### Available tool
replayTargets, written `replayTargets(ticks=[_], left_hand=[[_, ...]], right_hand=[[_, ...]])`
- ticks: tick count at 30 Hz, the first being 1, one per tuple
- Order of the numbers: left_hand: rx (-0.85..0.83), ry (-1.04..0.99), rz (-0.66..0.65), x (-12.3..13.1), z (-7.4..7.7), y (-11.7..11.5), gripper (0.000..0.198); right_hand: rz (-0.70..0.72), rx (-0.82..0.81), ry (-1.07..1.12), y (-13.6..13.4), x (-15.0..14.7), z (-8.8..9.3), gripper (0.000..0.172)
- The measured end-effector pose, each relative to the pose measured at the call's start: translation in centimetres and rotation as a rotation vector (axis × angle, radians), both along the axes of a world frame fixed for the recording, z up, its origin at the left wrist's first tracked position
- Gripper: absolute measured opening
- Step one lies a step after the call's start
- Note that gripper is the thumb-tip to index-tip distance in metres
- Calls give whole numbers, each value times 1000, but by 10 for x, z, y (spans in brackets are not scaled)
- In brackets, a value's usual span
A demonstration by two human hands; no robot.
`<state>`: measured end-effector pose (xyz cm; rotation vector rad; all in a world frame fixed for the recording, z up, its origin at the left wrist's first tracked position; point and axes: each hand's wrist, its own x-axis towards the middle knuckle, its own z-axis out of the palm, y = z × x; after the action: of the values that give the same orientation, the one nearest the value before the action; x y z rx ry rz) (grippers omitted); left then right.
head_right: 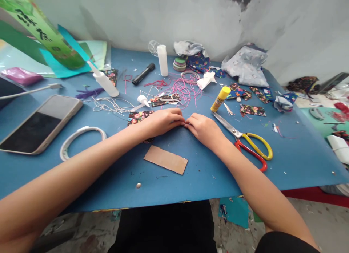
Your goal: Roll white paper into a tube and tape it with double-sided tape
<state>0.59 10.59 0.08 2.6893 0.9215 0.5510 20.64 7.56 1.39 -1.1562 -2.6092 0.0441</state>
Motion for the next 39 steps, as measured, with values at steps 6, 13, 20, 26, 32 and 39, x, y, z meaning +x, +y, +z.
replayTargets(ticks=[6, 13, 20, 26, 32, 39], left_hand=[[-43, -66, -21, -2, -4, 2, 18], [-13, -15, 7, 0, -2, -1, 23], [-7, 24, 13, 0, 3, -3, 24], [-39, -64, -24, -2, -2, -1, 20], [-44, -52, -13, -1, -2, -2, 20], [-10, -12, -1, 0, 0, -7, 23]], right_hand=[[-17, -5, -35, -1, -2, -2, 23], [-13, -66, 65, -1, 1, 2, 22], [-1, -45, 58, -3, 2, 3, 14], [6, -26, 26, -4, 1, 1, 23], [5, -105, 70, -2, 4, 4, 23], [14, -144, 110, -1, 7, 7, 12]])
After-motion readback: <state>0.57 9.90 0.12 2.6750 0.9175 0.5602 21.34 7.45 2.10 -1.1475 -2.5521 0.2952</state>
